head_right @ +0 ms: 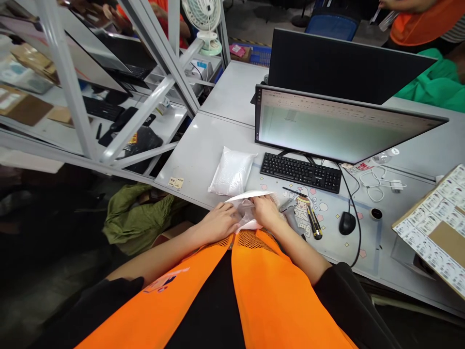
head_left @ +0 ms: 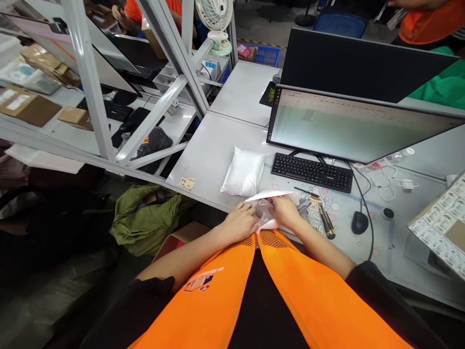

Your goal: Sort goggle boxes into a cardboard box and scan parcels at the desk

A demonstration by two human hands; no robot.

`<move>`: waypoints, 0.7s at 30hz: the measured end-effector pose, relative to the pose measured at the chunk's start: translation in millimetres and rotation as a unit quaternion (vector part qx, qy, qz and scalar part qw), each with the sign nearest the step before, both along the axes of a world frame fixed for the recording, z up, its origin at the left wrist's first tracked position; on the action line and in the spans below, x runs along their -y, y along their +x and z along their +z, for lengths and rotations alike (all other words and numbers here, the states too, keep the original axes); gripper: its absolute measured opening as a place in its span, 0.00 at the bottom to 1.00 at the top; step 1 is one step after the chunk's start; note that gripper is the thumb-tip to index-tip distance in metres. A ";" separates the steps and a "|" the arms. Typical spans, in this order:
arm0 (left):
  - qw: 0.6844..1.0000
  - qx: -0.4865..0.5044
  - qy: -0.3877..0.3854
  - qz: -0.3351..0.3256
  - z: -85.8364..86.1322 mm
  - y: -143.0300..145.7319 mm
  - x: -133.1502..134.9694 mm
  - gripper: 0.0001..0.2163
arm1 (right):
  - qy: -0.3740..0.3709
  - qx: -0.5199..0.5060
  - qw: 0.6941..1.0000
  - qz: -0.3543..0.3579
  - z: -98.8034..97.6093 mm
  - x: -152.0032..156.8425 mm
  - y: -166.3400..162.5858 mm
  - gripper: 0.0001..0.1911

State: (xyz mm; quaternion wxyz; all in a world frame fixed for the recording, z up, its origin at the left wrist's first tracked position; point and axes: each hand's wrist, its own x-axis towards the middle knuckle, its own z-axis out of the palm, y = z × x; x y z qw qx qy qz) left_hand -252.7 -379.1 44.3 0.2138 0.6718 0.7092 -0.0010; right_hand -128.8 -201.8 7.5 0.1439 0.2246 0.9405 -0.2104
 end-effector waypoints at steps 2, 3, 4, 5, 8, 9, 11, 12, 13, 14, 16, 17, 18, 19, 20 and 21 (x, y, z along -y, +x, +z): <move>1.000 0.003 -0.001 -0.006 0.6 -1.1 4.0 0.16 | -0.003 -0.021 1.000 0.000 -5.5 -3.4 1.6 0.18; 1.000 0.005 0.000 -0.009 0.3 -1.5 6.0 0.16 | -0.003 -0.034 0.999 0.008 -8.4 -4.9 2.8 0.17; 1.000 0.007 0.003 -0.010 -0.2 -1.8 7.9 0.16 | -0.002 -0.048 0.999 0.021 -10.9 -6.1 4.4 0.16; 1.000 0.009 0.007 -0.011 -0.8 -2.1 9.6 0.15 | -0.003 -0.056 0.998 0.034 -12.9 -7.0 6.1 0.15; 1.000 0.017 0.013 -0.018 -2.2 -2.9 13.0 0.14 | -0.013 -0.046 0.997 0.065 -12.9 -7.3 12.1 0.15; 0.999 0.019 0.014 -0.021 -2.5 -3.1 13.6 0.14 | -0.019 -0.036 0.996 0.074 -10.9 -6.5 14.2 0.14; 0.999 0.022 0.016 -0.022 -2.6 -3.0 13.8 0.14 | -0.030 -0.018 0.996 0.087 -4.9 -3.8 18.3 0.15; 0.999 0.024 0.016 -0.020 -2.5 -2.8 13.6 0.14 | -0.034 -0.012 0.995 0.091 -1.8 -2.3 20.0 0.21; 0.999 0.025 0.016 -0.018 -2.5 -2.6 13.2 0.14 | -0.037 -0.009 0.995 0.093 0.9 -1.1 21.4 0.27; 0.999 0.026 0.015 -0.015 -2.3 -2.4 12.7 0.14 | -0.038 -0.006 0.995 0.092 2.9 -0.6 22.4 0.32; 0.999 0.029 0.015 -0.007 -1.9 -2.4 11.8 0.14 | -0.044 -0.007 0.995 0.084 4.6 -2.9 23.5 0.38; 0.999 0.031 0.016 -0.002 -1.5 -2.7 11.6 0.14 | -0.053 -0.013 0.996 0.077 4.4 -6.1 23.7 0.39; 0.999 0.034 0.018 0.003 -0.9 -3.0 11.4 0.14 | -0.069 -0.025 0.995 0.067 3.8 -10.5 23.8 0.39; 0.999 0.036 0.018 0.009 -0.3 -3.5 11.2 0.14 | -0.092 -0.042 0.993 0.055 3.1 -15.9 24.1 0.37; 0.999 0.038 0.019 0.015 0.5 -3.9 10.8 0.14 | -0.121 -0.061 0.990 0.039 2.4 -21.8 24.5 0.32; 0.999 0.041 0.020 0.020 1.3 -4.2 10.2 0.14 | -0.149 -0.081 0.985 0.022 1.9 -27.5 25.0 0.27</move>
